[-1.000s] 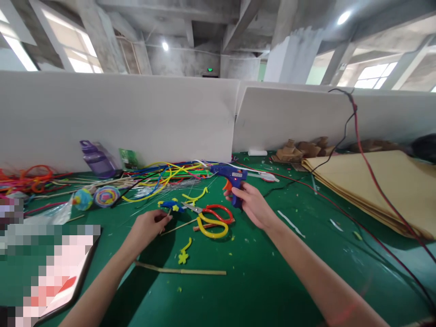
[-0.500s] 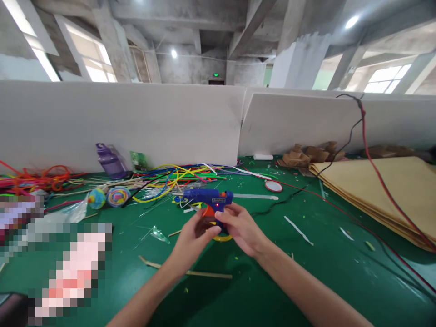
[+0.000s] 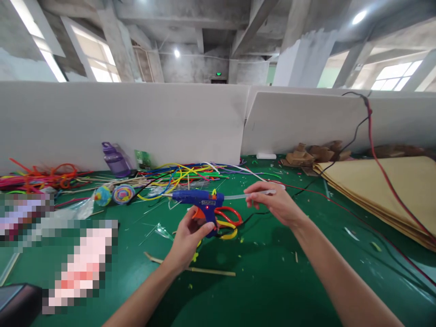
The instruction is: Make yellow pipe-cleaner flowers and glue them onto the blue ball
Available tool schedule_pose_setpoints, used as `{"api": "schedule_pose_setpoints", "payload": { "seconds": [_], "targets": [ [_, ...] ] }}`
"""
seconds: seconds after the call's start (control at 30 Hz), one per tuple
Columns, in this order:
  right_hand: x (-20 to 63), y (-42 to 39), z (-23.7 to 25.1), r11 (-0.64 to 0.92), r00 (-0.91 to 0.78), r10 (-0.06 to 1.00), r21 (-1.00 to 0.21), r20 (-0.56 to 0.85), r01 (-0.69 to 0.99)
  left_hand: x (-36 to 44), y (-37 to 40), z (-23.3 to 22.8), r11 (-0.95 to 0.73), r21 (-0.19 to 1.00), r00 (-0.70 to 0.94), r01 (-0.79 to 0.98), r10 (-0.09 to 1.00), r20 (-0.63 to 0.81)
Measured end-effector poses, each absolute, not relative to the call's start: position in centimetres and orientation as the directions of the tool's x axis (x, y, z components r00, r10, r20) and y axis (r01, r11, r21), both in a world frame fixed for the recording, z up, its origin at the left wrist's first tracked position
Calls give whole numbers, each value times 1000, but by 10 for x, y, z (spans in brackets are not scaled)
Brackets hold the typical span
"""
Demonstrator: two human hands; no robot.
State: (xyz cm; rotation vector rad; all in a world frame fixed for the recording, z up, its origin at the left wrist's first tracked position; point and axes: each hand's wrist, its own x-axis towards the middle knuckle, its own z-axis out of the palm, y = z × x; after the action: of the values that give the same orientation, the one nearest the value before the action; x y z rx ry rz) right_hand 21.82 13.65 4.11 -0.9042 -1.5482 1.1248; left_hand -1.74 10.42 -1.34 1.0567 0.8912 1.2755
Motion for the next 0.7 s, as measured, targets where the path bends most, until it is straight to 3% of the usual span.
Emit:
{"api": "schedule_pose_setpoints", "payload": {
  "seconds": [0.13,0.3,0.47,0.7],
  "targets": [
    [232,132,50,386,-310,904,-873,293,299,-20,103,-20,-18,959,124,-283,991,56],
    [217,118,55,558,-375,830,-614,414,558,-21,101,-20,-85,945,198,-316,968,154],
    [196,106,51,636,-455,760,-387,465,668,-21,99,-16,-131,944,233,-304,950,207],
    [194,104,48,640,-477,754,-345,451,686,-23,98,-18,-158,950,269,-271,935,232]
  ]
}}
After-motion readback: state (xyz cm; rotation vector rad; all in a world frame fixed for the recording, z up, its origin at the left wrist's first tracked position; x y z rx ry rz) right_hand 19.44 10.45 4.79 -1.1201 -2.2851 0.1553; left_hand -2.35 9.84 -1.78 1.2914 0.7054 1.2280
